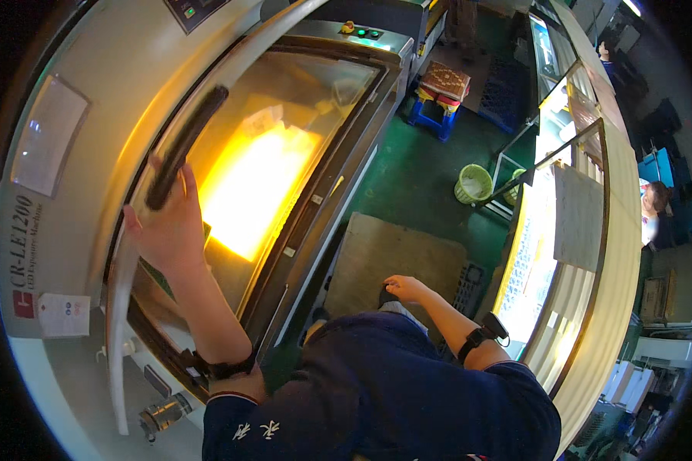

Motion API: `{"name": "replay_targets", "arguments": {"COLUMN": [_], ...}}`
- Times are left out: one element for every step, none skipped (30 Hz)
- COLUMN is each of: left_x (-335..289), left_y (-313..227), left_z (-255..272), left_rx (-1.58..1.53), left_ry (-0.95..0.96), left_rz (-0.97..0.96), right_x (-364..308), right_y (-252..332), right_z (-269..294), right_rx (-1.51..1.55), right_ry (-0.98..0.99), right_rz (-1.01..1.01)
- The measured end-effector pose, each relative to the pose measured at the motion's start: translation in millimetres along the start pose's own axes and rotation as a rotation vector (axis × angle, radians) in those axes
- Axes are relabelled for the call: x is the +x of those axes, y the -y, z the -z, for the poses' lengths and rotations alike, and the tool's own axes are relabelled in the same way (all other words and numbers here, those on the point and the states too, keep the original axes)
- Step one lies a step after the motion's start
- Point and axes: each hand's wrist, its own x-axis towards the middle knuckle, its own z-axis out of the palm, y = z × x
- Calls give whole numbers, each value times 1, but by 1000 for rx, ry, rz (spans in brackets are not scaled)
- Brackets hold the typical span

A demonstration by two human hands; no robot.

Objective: Placing PCBs and films into an LED exposure machine and processing them.

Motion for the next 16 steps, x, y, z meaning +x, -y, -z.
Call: {"name": "replay_targets", "arguments": {"left_x": [2,9,24,44,65,78,82,87,91,88,74,52,35,11,-19,-24], "left_y": [-13,-25,-34,-51,-71,-94,-117,-142,-178,-225,-263,-285,-291,-291,-278,-288], "left_z": [-1,0,10,31,61,91,118,151,215,285,347,388,399,400,386,383], "left_rx": [129,260,262,542,831,1127,1443,1756,2121,2465,2686,2857,2854,2857,2860,2856], "left_ry": [135,266,253,472,671,855,829,784,573,301,38,-213,-200,-176,-134,-142], "left_rz": [25,53,30,58,93,147,155,178,-38,-262,-28,246,252,282,315,313], "right_x": [2,6,13,18,23,30,38,47,54,60,71,88,109,125,139,165], "right_y": [9,15,14,31,53,70,87,106,142,192,230,251,271,299,321,332], "right_z": [-4,-11,-20,-24,-27,-35,-43,-53,-64,-75,-88,-103,-114,-120,-121,-129], "right_rx": [9,21,57,39,16,-12,149,319,298,299,308,295,286,139,-4,-50], "right_ry": [-15,-32,-90,-108,-123,-77,-129,-183,-133,-53,5,16,8,-1,-20,-85], "right_rz": [-12,-26,-4,-4,-2,21,119,210,230,296,346,434,516,458,390,520]}}
